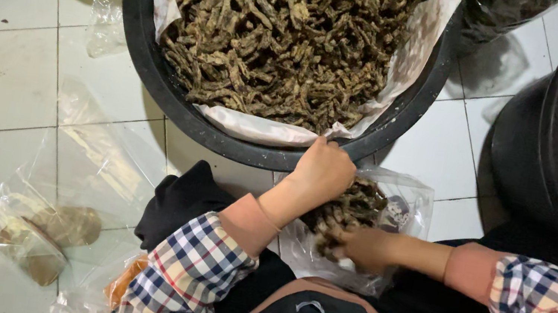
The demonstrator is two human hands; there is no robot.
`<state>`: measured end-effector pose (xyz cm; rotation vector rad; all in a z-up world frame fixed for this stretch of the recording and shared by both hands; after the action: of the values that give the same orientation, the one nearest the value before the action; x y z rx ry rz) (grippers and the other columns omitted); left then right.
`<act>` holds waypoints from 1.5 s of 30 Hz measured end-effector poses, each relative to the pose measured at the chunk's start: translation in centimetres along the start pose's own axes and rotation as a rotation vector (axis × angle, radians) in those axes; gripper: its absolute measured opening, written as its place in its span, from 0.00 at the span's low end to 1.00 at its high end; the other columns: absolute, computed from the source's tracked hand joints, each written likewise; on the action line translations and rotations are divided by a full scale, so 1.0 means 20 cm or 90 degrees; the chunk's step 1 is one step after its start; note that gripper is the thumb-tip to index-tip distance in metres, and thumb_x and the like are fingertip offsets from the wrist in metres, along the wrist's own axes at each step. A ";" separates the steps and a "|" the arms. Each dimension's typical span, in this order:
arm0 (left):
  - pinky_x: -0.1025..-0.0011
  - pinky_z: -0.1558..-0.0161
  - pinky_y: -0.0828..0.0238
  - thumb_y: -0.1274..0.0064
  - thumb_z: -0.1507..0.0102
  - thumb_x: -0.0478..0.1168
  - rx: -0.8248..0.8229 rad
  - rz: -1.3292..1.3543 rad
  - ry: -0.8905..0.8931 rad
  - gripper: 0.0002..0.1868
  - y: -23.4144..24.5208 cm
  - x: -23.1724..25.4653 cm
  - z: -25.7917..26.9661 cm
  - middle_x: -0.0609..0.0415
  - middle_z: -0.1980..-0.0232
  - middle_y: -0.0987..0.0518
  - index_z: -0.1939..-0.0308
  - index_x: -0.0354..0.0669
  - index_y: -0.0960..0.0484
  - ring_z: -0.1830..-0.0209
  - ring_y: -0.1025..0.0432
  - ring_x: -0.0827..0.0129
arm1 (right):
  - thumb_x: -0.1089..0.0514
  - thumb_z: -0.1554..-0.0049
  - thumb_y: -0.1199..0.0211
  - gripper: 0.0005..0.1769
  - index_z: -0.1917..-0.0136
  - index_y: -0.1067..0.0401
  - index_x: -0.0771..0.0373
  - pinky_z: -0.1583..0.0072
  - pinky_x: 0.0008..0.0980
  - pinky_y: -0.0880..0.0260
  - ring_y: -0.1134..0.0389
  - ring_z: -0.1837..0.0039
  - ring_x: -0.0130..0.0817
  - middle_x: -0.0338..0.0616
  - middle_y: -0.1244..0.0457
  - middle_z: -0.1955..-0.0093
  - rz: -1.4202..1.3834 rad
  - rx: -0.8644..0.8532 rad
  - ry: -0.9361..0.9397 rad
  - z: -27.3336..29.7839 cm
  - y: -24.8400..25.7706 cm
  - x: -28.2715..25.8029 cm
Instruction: The person scoops dried fish from a large black basin and places it into a clear plastic bag. They repeatedly transfer handfuls of the dried fish into the bag, filling it progressively.
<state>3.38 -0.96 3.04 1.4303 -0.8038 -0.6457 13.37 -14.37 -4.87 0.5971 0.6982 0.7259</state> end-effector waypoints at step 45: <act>0.50 0.31 0.40 0.49 0.43 0.41 0.045 0.005 -0.257 0.12 0.13 0.22 0.20 0.50 0.76 0.19 0.78 0.47 0.14 0.73 0.23 0.58 | 0.61 0.49 0.41 0.17 0.46 0.23 0.63 0.39 0.51 0.37 0.32 0.38 0.48 0.55 0.32 0.42 -0.011 0.274 0.126 0.02 0.00 0.34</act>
<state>2.60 -6.68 5.99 1.3775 -1.1551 -0.9237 17.48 -9.40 -7.07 0.9172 1.0546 0.6257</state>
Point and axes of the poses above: each hand's wrist, its own z-axis away from the middle knuckle, its own y-axis out of the back of the hand, x = y × z, the point moved 4 cm from there along -z, towards the middle knuckle
